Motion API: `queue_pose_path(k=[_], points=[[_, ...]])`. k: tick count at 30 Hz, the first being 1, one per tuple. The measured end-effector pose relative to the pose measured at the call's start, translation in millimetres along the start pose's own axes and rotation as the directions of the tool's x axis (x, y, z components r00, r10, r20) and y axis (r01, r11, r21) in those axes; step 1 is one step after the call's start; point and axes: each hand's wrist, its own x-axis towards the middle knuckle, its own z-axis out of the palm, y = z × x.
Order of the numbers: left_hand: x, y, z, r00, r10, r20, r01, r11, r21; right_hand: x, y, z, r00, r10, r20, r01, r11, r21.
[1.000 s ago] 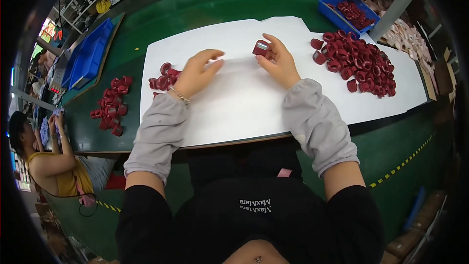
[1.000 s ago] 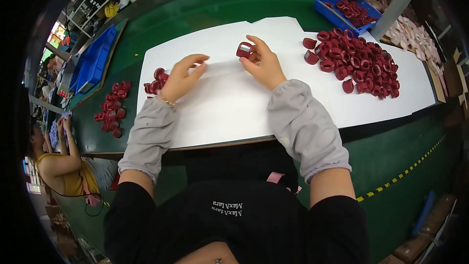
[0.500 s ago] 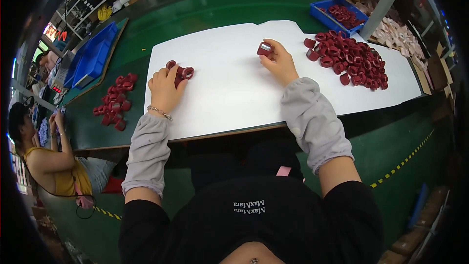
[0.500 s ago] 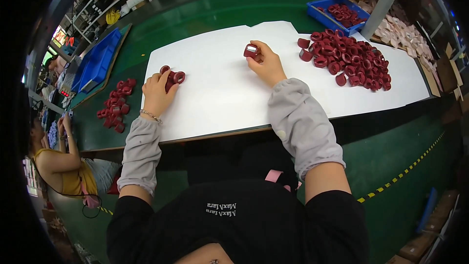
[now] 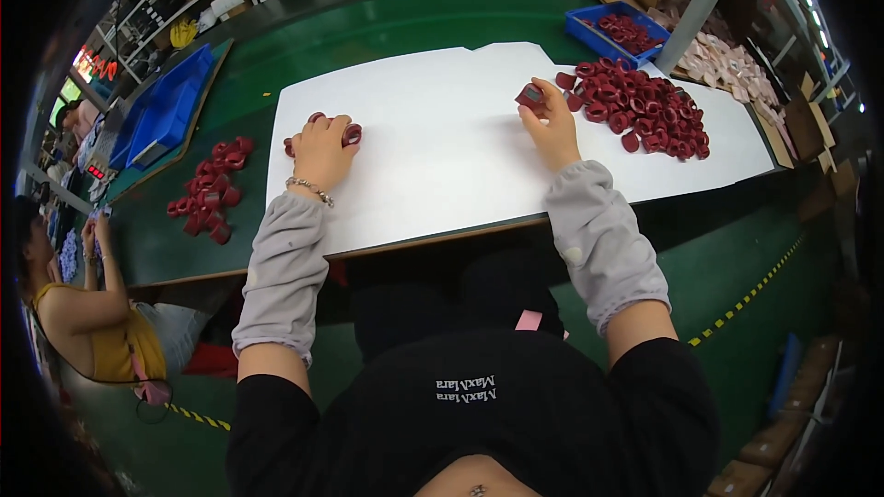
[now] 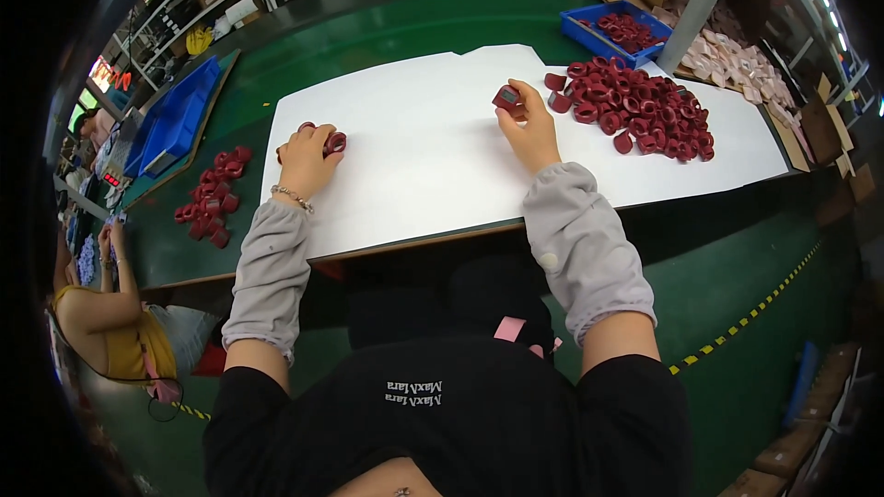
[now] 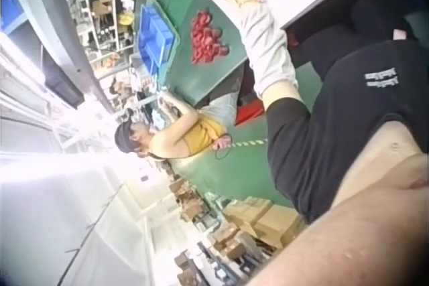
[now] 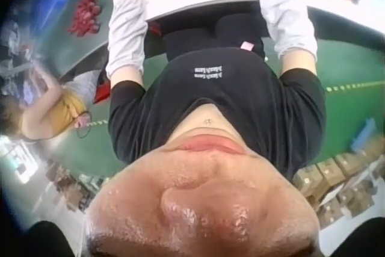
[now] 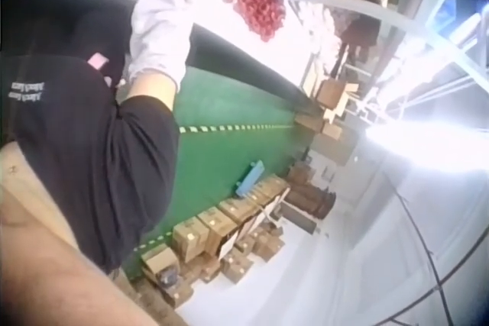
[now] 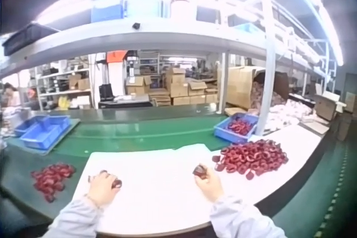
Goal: Assembling small red electronic or plastic components at a factory workbench.
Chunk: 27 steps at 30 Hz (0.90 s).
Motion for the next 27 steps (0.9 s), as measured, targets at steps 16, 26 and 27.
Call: queue_pose_path(k=[16, 26, 27], points=[[70.5, 91.9, 20.2, 0.961, -0.081, 0.265, 0.275, 0.155, -0.949, 58.8, -12.5, -25.9, 0.840, -0.522, 0.149, 0.506, 0.653, -0.564], [102.7, 94.5, 72.9, 0.851, 0.348, 0.394, 0.521, -0.460, -0.719, 71.1, 23.0, 63.6, 0.899, 0.081, 0.431, -0.208, 0.944, 0.256], [98.2, 100.0, 67.0, 0.881, 0.294, 0.370, 0.443, -0.241, -0.863, 69.4, 16.4, 60.0, 0.878, 0.076, 0.472, -0.181, 0.967, 0.180]])
